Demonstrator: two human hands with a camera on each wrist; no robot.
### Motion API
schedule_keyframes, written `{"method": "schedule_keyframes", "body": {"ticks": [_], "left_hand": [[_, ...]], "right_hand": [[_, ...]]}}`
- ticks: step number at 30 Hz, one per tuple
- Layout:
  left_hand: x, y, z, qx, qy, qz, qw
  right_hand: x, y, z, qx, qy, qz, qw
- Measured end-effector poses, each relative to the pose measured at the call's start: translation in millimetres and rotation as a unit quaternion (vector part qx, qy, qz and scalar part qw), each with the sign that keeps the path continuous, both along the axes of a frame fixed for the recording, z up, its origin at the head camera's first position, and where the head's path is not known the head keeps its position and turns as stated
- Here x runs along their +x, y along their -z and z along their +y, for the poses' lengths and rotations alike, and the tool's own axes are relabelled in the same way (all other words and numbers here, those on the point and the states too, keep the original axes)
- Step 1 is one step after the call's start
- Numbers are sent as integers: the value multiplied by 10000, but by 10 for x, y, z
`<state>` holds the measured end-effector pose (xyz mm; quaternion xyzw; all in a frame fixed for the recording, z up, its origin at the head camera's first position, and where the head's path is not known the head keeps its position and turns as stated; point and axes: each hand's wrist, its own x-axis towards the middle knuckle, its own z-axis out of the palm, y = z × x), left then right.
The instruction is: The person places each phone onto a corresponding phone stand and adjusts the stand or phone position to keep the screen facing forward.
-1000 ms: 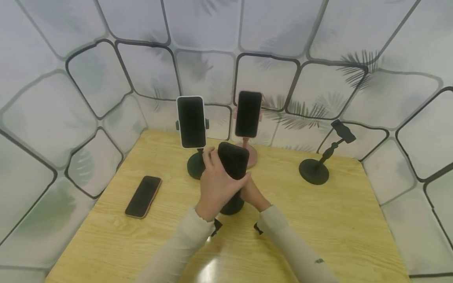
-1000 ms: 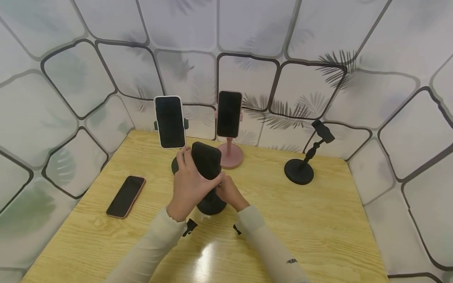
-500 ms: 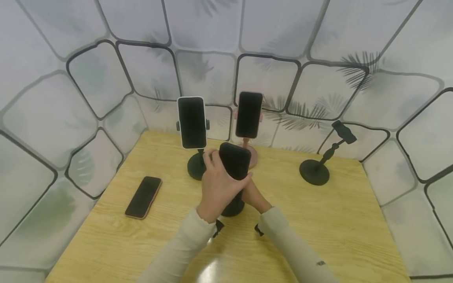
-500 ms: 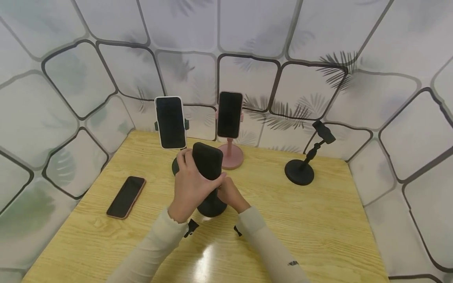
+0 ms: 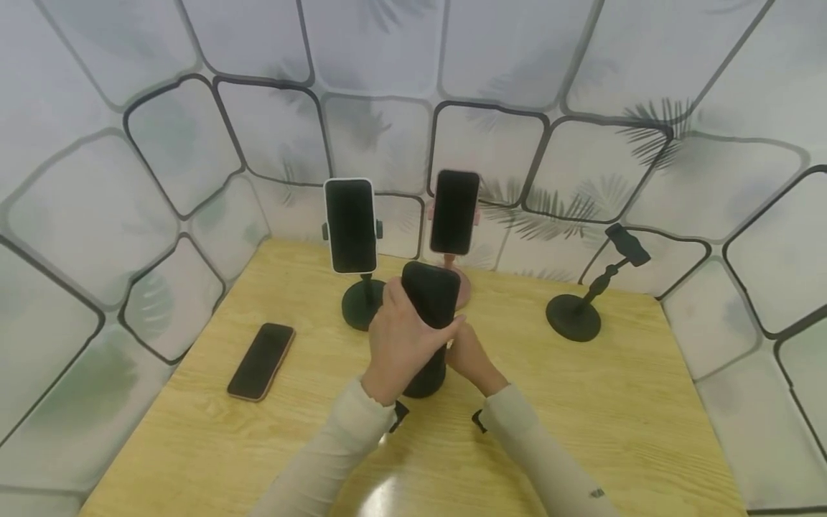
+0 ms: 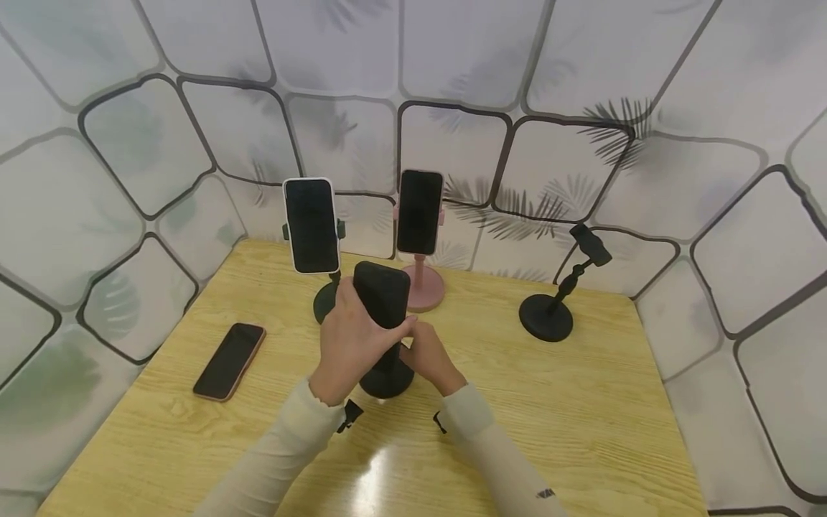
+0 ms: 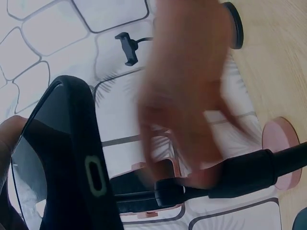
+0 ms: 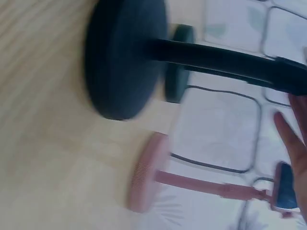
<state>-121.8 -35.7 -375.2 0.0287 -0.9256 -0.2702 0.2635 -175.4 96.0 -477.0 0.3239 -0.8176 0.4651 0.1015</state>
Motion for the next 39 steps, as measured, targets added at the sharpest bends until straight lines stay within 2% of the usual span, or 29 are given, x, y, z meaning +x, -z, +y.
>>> {"method": "schedule_keyframes", "body": {"ticks": [2,5,8,11,14,22,28,34,39], "left_hand": [[-2,3,-3,51,17,-34,10000],[-15,1,-10,106,92,-50,9999],[-34,-10,-20,160,172,-19,9997],[-44,-16,-32,131,212,-30,9997],[-40,-18,-41,134,233,-101,9996],[-22,1,-41,529,207,-294,9980],[-21,16,-48,658,183,-336,9971],[-19,16,-51,778,188,-419,9959],[-21,13,-57,834,234,-439,9953]], "right_hand": [[9,-100,34,-635,50,520,9966],[1,-265,66,-1604,-265,1109,9804],[-22,-385,79,-1862,-510,1439,9706],[-38,-463,88,-1745,-587,1585,9700],[-42,-516,113,-1695,-732,1538,9707],[-70,-596,199,-1622,-1013,1605,9683],[-69,-656,235,-1393,-962,1862,9678],[-57,-715,267,-1103,-971,1855,9716],[-53,-749,286,-839,-875,2031,9716]]}}
